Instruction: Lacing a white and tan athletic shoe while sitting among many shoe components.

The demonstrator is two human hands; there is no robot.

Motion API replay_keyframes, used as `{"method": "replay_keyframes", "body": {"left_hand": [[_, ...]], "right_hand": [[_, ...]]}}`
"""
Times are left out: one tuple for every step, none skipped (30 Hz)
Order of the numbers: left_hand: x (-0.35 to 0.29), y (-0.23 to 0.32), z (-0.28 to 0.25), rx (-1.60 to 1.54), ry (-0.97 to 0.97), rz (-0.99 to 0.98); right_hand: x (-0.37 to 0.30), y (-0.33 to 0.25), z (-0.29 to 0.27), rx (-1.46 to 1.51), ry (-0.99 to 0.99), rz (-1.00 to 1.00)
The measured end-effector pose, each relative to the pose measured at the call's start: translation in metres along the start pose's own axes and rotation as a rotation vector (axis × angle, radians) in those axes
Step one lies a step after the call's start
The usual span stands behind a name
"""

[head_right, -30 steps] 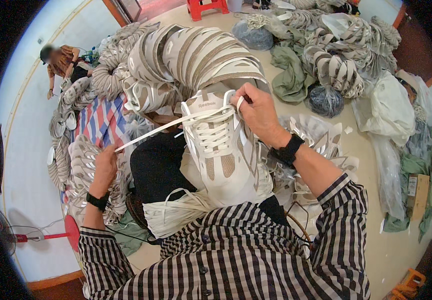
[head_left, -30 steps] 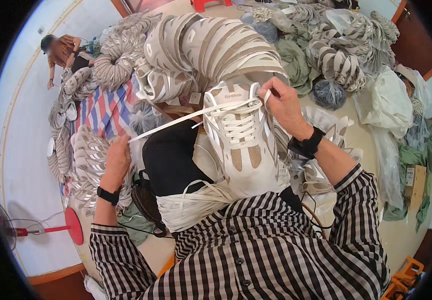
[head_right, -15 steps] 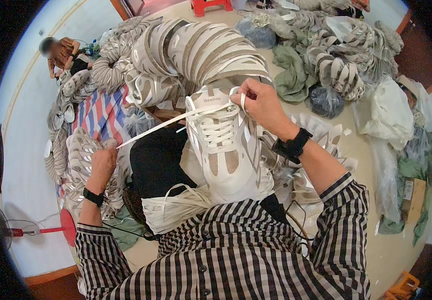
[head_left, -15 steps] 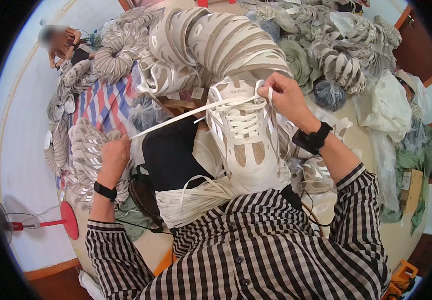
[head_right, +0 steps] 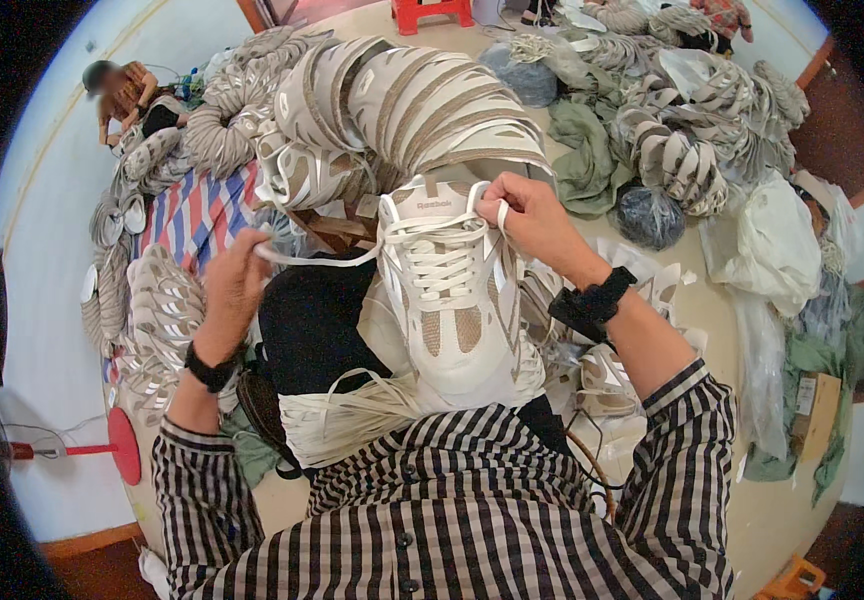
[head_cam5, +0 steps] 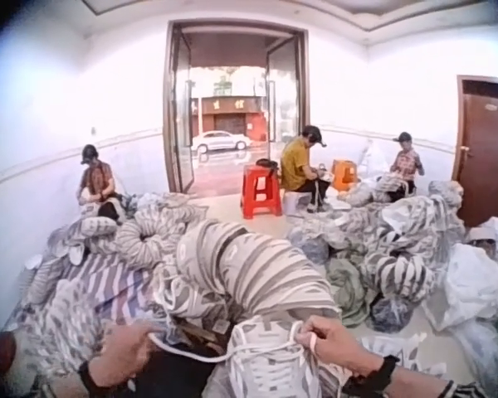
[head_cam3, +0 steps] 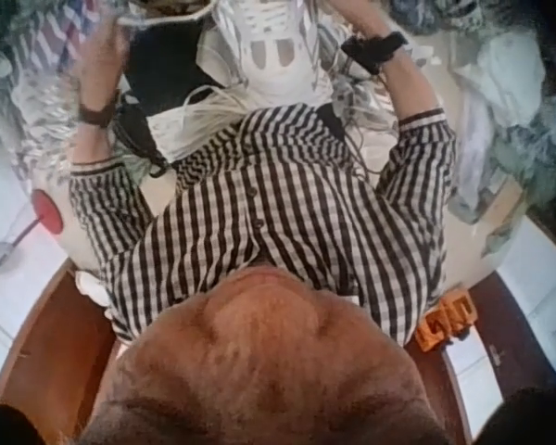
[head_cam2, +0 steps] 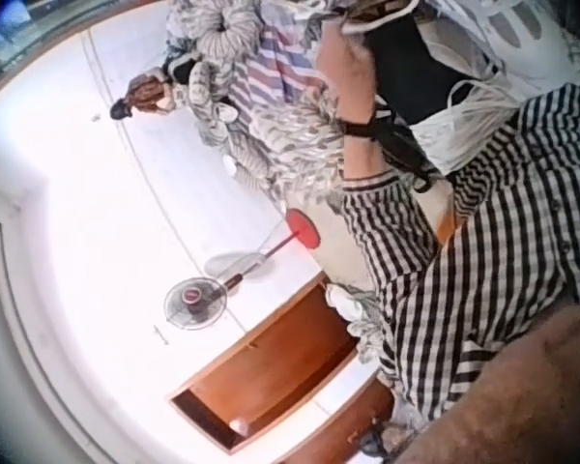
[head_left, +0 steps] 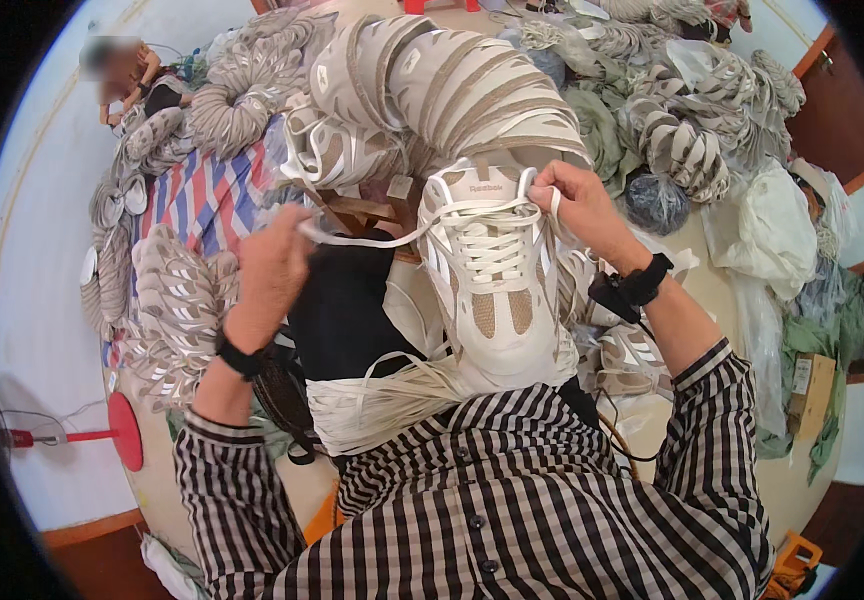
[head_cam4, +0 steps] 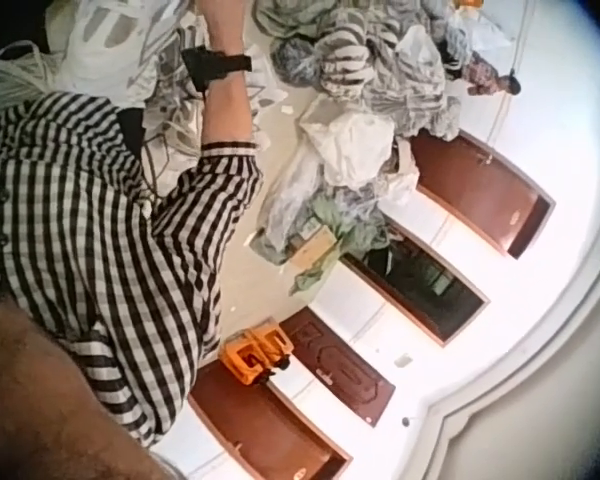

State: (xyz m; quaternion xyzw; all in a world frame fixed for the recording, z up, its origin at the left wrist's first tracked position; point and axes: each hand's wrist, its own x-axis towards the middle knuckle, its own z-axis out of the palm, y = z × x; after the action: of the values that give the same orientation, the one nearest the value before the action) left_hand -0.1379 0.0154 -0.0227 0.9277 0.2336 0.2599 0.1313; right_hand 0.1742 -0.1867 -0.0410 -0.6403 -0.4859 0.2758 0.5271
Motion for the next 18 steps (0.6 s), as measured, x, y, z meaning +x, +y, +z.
{"method": "replay_keyframes", "body": {"left_hand": [[-0.002,0.009,0.016,-0.120,0.060,0.015],[0.009,0.026,0.028,-0.264,0.124,0.083],[0.020,0.043,0.038,-0.437,0.113,0.040],[0.025,0.053,0.047,-0.597,0.105,-0.015],[0.031,0.058,0.058,-0.603,0.108,-0.015],[0.036,0.059,0.068,-0.691,0.067,-0.061],[0.038,0.059,0.076,-0.777,0.028,-0.109],[0.039,0.061,0.077,-0.773,0.031,-0.116],[0.037,0.062,0.077,-0.818,0.024,-0.148],[0.035,0.062,0.076,-0.862,0.020,-0.181],[0.037,0.066,0.077,-0.916,-0.004,-0.197],[0.037,0.067,0.079,-0.923,-0.011,-0.194],[0.038,0.068,0.081,-1.011,-0.016,-0.224],[0.036,0.069,0.077,-1.085,-0.014,-0.263],[0.034,0.070,0.072,-1.081,-0.013,-0.268],[0.032,0.069,0.065,-1.059,-0.007,-0.250],[0.031,0.070,0.059,-1.039,-0.002,-0.230],[0.028,0.069,0.054,-1.031,-0.001,-0.240]], "right_hand": [[0.009,0.013,0.012,-0.008,-0.031,0.015],[0.005,0.011,0.010,-0.039,-0.010,0.026],[0.001,0.008,0.007,-0.047,0.000,0.025],[0.001,0.007,0.007,-0.037,0.008,0.016],[0.000,0.007,0.007,-0.033,0.020,0.013],[0.000,0.008,0.007,-0.034,0.016,0.011],[0.000,0.009,0.008,-0.032,0.018,0.017],[0.000,0.009,0.009,-0.027,0.018,0.024],[0.001,0.009,0.010,-0.022,0.007,0.023],[0.002,0.010,0.013,-0.014,0.011,0.000],[0.000,0.010,0.010,-0.017,0.036,-0.014],[-0.002,0.011,0.007,-0.021,0.042,-0.008],[-0.005,0.010,0.006,-0.018,0.062,-0.002],[-0.005,0.010,0.007,-0.006,0.070,-0.001],[-0.005,0.009,0.007,0.000,0.066,0.000],[-0.006,0.008,0.006,0.003,0.068,0.011],[-0.007,0.006,0.005,0.004,0.074,0.024],[-0.006,0.008,0.007,0.014,0.065,0.027]]}}
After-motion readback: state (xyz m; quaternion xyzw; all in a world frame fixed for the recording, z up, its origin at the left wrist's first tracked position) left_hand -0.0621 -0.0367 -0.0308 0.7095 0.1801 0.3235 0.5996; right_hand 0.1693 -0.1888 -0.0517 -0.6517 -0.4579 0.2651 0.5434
